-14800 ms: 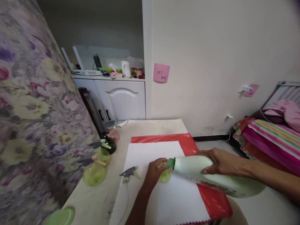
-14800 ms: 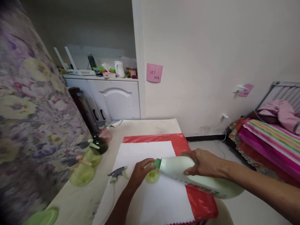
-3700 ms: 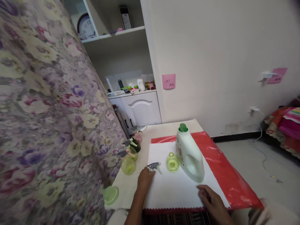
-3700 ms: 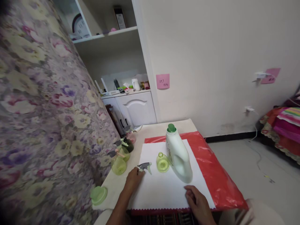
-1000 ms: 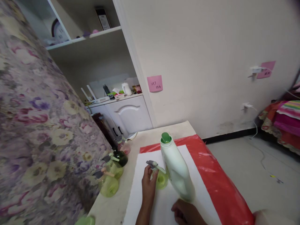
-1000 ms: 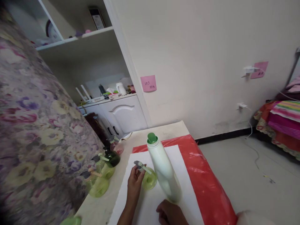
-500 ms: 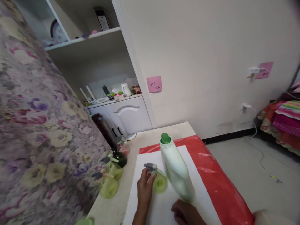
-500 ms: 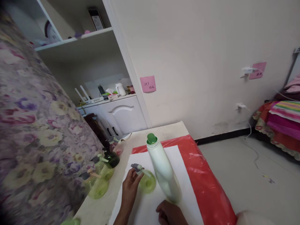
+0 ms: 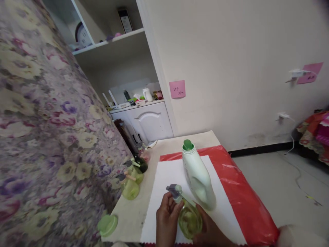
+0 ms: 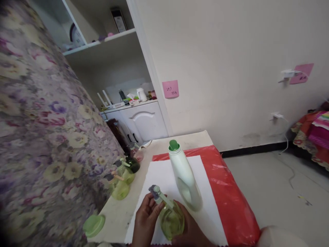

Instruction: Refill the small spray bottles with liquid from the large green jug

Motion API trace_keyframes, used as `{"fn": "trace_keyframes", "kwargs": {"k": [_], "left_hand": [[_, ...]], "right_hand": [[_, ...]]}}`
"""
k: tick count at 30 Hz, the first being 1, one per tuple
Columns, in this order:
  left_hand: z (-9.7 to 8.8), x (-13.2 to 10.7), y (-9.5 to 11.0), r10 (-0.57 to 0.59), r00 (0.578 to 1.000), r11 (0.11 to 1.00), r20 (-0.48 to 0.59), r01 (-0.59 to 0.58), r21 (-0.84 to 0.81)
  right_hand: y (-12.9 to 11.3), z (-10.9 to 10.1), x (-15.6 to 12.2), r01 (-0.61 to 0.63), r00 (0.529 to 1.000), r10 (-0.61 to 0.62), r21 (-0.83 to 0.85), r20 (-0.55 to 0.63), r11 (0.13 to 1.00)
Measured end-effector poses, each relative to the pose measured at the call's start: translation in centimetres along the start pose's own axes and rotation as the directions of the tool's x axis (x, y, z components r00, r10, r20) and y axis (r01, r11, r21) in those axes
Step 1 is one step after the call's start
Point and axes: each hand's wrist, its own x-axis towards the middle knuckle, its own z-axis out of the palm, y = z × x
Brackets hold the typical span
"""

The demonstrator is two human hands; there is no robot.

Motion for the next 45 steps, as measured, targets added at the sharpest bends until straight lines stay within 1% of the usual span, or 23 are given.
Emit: {"fn": "trace_keyframes", "kwargs": {"k": [2, 4, 8, 11, 13, 18, 21, 24, 28, 32, 37, 41, 43, 45], "left_hand": [[0.3, -0.6, -0.1, 0.007, 1.000, 1.000, 0.011, -0.007, -0.009], [0.4, -1.0, -0.1, 0.015, 1.000, 1.000, 0.019, -0.015, -0.009], [-0.1, -1.5, 0.0, 0.029, 0.999, 0.999, 0.036, -0.029, 0.013], [-0.6, -1.6, -0.1, 0.026, 0.998, 0.997, -0.063, -0.021, 0.071], [-0.8, -1.5, -0.3, 0.008, 0.994, 0.997, -0.108, 0.000, 0.075], [-0.7, -1.1, -0.9, 0.015, 0.994, 0.999, -0.112, -0.020, -0.045], [-0.5, -1.0, -1.2, 0.008, 0.987, 0.997, -0.159, -0.020, -0.075], [-0.3, -1.0, -1.2, -0.021, 0.982, 0.994, -0.189, 0.001, -0.109], [-0.2, -1.0, -1.4, -0.028, 0.982, 0.995, -0.187, 0.009, -0.099], [-0.1, -1.1, -1.5, -0.052, 0.974, 0.994, -0.218, 0.030, -0.105], [0.5, -1.3, -0.6, -0.059, 0.982, 0.990, -0.179, 0.034, -0.137], [0.6, -1.3, -0.6, -0.077, 0.973, 0.984, -0.218, 0.039, -0.171], [0.5, -1.3, -0.7, -0.072, 0.974, 0.986, -0.215, 0.037, -0.163], [0.6, -1.4, -0.7, -0.064, 0.981, 0.989, -0.183, 0.038, -0.144]], "right_hand": [[-0.6, 0.6, -0.2, -0.021, 1.000, 0.020, 0.027, 0.024, 0.999], [-0.8, 0.9, -0.3, -0.023, 1.000, 0.023, 0.020, 0.006, 1.000], [-0.2, 0.5, -0.7, 0.019, 1.000, -0.018, 0.056, -0.017, 0.998], [0.6, 0.0, -0.8, 0.015, 0.999, -0.011, 0.082, -0.047, 0.997], [0.9, -0.4, -0.9, 0.013, 0.998, -0.009, 0.059, -0.066, 0.998], [0.9, -0.6, -0.8, 0.025, 0.999, -0.026, -0.040, -0.044, 0.999], [0.6, -0.2, -0.8, 0.035, 0.999, -0.036, -0.039, -0.039, 0.999], [0.5, -0.1, -0.9, 0.035, 0.997, -0.036, -0.016, -0.067, 0.999], [0.9, -0.9, -0.8, 0.033, 0.996, -0.037, -0.047, -0.086, 0.998], [1.0, -1.6, -0.8, 0.028, 0.998, -0.034, -0.097, -0.060, 0.995], [0.2, -0.7, -0.9, 0.023, 0.999, -0.025, -0.055, -0.033, 0.998], [-0.6, 0.2, -1.0, 0.020, 0.998, -0.021, -0.007, -0.060, 1.000], [-1.1, 0.6, -1.0, 0.017, 0.999, -0.016, 0.040, -0.030, 0.999], [-1.6, 0.9, -1.1, 0.008, 1.000, -0.009, 0.061, 0.008, 0.998]]}}
